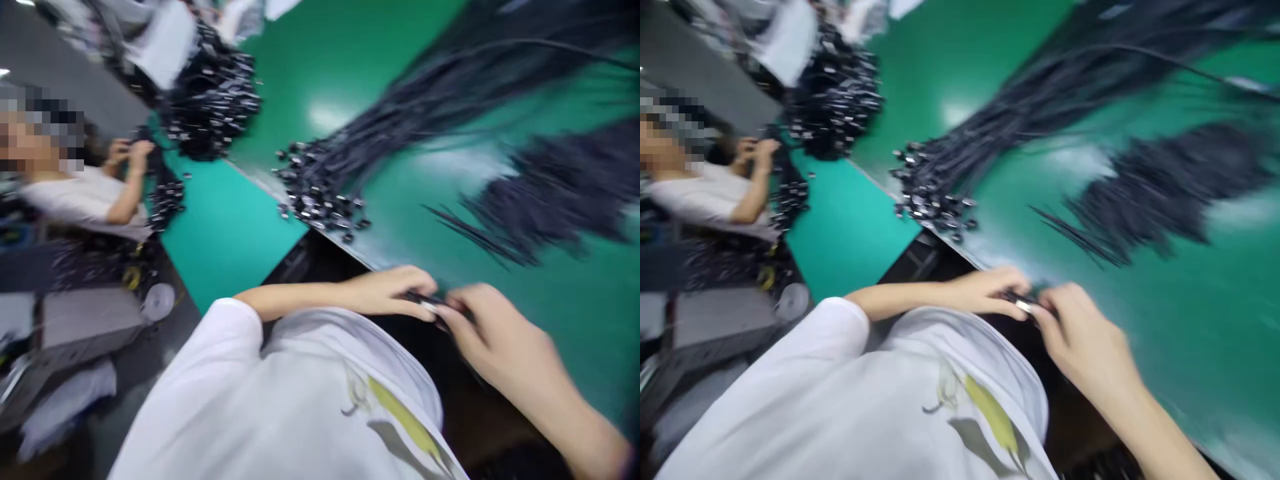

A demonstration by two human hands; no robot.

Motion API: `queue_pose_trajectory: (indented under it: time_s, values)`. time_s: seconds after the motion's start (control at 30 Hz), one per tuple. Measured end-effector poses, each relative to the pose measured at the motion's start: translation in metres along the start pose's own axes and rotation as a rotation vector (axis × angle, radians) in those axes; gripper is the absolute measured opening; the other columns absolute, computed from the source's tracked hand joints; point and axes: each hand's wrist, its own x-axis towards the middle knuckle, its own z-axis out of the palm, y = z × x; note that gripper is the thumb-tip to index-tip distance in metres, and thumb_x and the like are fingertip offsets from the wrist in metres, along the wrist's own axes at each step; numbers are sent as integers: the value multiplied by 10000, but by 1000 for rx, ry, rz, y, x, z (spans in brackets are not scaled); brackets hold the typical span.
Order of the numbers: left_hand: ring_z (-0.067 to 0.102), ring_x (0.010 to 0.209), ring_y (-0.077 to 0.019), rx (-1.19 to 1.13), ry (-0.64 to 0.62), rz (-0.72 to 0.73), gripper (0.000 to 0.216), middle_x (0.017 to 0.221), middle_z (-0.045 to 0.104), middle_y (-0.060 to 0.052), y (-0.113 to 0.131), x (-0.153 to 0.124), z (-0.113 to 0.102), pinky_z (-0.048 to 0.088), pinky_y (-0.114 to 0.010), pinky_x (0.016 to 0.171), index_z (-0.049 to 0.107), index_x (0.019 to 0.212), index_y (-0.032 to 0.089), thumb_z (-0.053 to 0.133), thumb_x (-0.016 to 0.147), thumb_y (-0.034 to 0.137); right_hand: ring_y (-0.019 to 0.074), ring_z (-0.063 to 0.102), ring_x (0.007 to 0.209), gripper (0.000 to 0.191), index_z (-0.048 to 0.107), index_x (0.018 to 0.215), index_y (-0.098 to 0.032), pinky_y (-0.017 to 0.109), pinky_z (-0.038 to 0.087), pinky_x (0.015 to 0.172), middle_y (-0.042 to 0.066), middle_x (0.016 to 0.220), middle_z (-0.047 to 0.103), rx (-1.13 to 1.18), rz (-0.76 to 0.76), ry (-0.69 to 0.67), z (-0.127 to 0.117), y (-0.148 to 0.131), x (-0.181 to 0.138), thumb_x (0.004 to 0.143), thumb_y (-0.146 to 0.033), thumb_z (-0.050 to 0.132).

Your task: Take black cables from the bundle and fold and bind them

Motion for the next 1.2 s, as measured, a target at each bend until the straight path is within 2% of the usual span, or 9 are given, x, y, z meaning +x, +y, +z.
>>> queue_pose_trajectory:
  time_s: [0.1,0.2,0.33,0.5,0.63,0.77,0.9,1.07,1.2]
  values:
    - [454,676,-130,-32,-29,-42,410,801,477,17,-4,1,-6,411,-273,647,503,832,204,744,739,522,195,512,659,256,472,752,-239,339,403,616,39,735,538,105,87,-97,-6,1,3,924,-429,480]
    - [387,635,-93,7,-9,-15,377,791,446,34,-7,5,-8,344,-248,611,492,810,190,732,777,479,158,499,683,212,486,801,-213,295,401,653,9,760,543,189,144,-177,-17,7,7,906,-397,493]
    - [382,644,-92,59,-59,-28,351,797,463,31,-1,5,-3,329,-245,614,502,808,185,730,784,451,125,456,658,177,516,856,-202,249,371,629,-20,740,527,310,160,-299,-29,6,0,896,-373,501]
    - [382,635,-91,94,-39,-49,353,767,457,38,-3,11,3,327,-245,614,503,801,184,732,777,452,123,448,662,140,483,779,-199,244,354,639,-9,739,528,215,93,-179,-28,13,-2,857,-311,514]
    - [373,604,-82,89,85,-62,346,743,447,46,-4,13,10,320,-243,592,493,790,188,731,780,439,129,471,658,126,484,788,-202,244,362,631,-1,745,538,120,75,-111,-23,17,1,880,-285,503]
    - [381,609,-82,176,222,19,285,757,479,42,2,14,15,341,-247,613,493,784,189,706,816,375,146,503,671,123,539,882,-192,257,319,565,43,840,566,-212,94,23,-14,7,-5,934,-238,437]
    - [386,608,-86,225,237,34,285,763,497,40,3,15,17,350,-250,616,486,791,196,694,831,386,156,505,623,237,595,1006,-182,294,224,484,79,905,594,-480,106,61,-4,1,-15,981,-213,362]
    - [385,600,-83,230,247,21,313,728,472,50,-6,17,17,332,-250,601,452,775,198,662,850,418,204,618,852,270,540,1209,-178,284,326,518,117,1121,633,-424,12,55,1,5,-21,983,-221,400]
    - [371,582,-80,181,270,1,331,675,434,65,-6,22,17,320,-242,582,422,751,202,661,848,409,197,632,844,281,523,1246,-179,287,357,528,118,1146,644,-529,48,80,8,7,-21,980,-232,450]
